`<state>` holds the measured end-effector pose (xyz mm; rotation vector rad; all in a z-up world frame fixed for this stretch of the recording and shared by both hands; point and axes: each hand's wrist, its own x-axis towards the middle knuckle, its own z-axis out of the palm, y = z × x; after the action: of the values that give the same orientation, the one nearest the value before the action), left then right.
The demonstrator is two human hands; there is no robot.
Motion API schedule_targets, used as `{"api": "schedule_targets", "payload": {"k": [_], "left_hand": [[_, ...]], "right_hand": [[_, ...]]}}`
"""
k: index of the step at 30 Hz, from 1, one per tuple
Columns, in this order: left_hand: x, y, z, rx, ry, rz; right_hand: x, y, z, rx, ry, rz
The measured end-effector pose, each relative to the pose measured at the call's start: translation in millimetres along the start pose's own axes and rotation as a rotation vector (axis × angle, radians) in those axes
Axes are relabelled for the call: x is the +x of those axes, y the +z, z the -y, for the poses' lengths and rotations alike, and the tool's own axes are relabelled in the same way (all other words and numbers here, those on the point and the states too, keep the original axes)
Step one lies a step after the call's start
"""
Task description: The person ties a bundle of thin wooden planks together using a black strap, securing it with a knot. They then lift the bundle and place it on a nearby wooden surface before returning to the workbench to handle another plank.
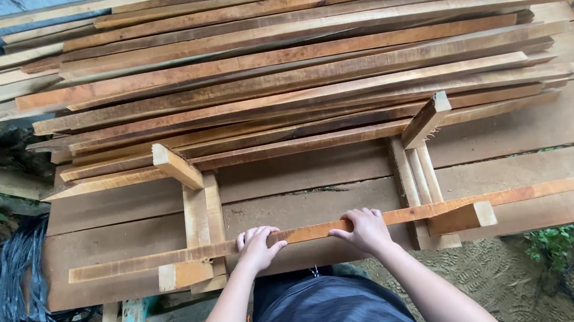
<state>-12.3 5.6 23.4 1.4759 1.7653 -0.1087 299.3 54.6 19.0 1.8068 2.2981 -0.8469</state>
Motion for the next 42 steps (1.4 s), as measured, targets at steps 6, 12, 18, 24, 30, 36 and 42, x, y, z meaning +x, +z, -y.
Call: {"api": "schedule_targets", "payload": {"k": [6,12,18,24,30,36,42], "left_hand": [[-0.1,0.1,-2.5,0.072,-0.033,0.010],[-0.5,-2.9,-5.5,0.088,-0.036,0.019],[-3.8,-12.0,-0.6,0.077,-0.030,0.027],[10.8,17.0,14.1,0.235,0.046,-0.159],[-25.7,-10.1,-21.1,0.134,0.067,-0.100],[-8.1,-1.9,-4.5,0.022,0.016,-0.107],[7.2,9.3,3.5,0.016,-0.027,-0.080]], "right_hand": [[1.7,6.4,-2.2,-0.007,-0.004,-0.012],[2.9,4.7,-3.4,-0.014,-0.002,0.000],[6.0,2.7,-3.7,0.011,-0.033,-0.002],[19.7,36.8,-12.3,-0.129,-0.169,-0.138],[13.7,53.4,13.3,-0.133,-0.351,-0.250],[12.9,29.2,1.4,0.007,-0.174,-0.147],[0.0,-37.0,5.7,-0.040,0.022,0.189]]}}
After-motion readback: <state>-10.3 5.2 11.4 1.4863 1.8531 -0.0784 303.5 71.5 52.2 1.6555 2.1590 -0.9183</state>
